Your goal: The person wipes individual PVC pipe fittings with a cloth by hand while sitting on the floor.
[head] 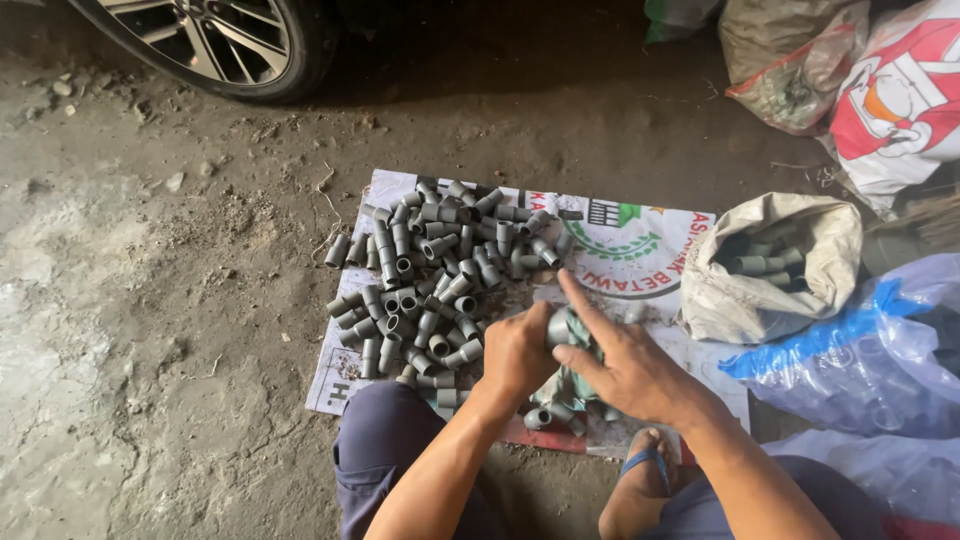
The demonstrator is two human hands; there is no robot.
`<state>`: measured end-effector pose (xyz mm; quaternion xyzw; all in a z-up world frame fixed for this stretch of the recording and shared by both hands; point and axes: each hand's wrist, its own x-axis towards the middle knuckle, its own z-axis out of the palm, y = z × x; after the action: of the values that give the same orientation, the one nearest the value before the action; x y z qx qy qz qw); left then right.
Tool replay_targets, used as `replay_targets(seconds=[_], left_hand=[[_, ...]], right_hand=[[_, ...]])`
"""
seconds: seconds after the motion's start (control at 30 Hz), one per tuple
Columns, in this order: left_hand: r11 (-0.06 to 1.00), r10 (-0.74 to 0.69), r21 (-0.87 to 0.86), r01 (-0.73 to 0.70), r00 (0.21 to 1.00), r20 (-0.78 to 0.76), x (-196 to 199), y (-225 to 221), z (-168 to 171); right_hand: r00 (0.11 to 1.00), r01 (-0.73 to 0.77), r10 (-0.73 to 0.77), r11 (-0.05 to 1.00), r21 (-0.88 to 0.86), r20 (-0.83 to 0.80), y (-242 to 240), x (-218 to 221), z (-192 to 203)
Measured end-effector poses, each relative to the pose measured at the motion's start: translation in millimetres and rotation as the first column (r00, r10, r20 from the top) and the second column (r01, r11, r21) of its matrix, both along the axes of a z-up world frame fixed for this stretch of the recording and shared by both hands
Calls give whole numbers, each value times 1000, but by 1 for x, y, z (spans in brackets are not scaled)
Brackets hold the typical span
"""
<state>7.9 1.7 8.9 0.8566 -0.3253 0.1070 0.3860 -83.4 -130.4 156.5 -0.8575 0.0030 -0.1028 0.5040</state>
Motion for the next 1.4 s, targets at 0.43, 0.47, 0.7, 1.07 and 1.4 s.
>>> replay_targets(seconds=[0.43,0.47,0.7,1.07,1.4], left_hand=[[893,-393,-448,40,556,-733,-12,-5,-13],[892,-396,-451,43,556,-731,-20,-4,-3],[717,-622,-668,-200,250,-742,-41,-5,72],[678,-668,-701,-222,213,-713,-40,6,73],[910,-352,-398,118,725,-591,-20,20,78]], right_hand=[[974,219,-203,954,203,-96,2,11,-56],[974,221,-206,954,201,-94,3,10,-58],[861,475,-495,703,529,-116,3,12,-27],[966,225,-216,973,-49,143,11,9,-119],[805,575,-517,555,601,-292,-4,9,-56]])
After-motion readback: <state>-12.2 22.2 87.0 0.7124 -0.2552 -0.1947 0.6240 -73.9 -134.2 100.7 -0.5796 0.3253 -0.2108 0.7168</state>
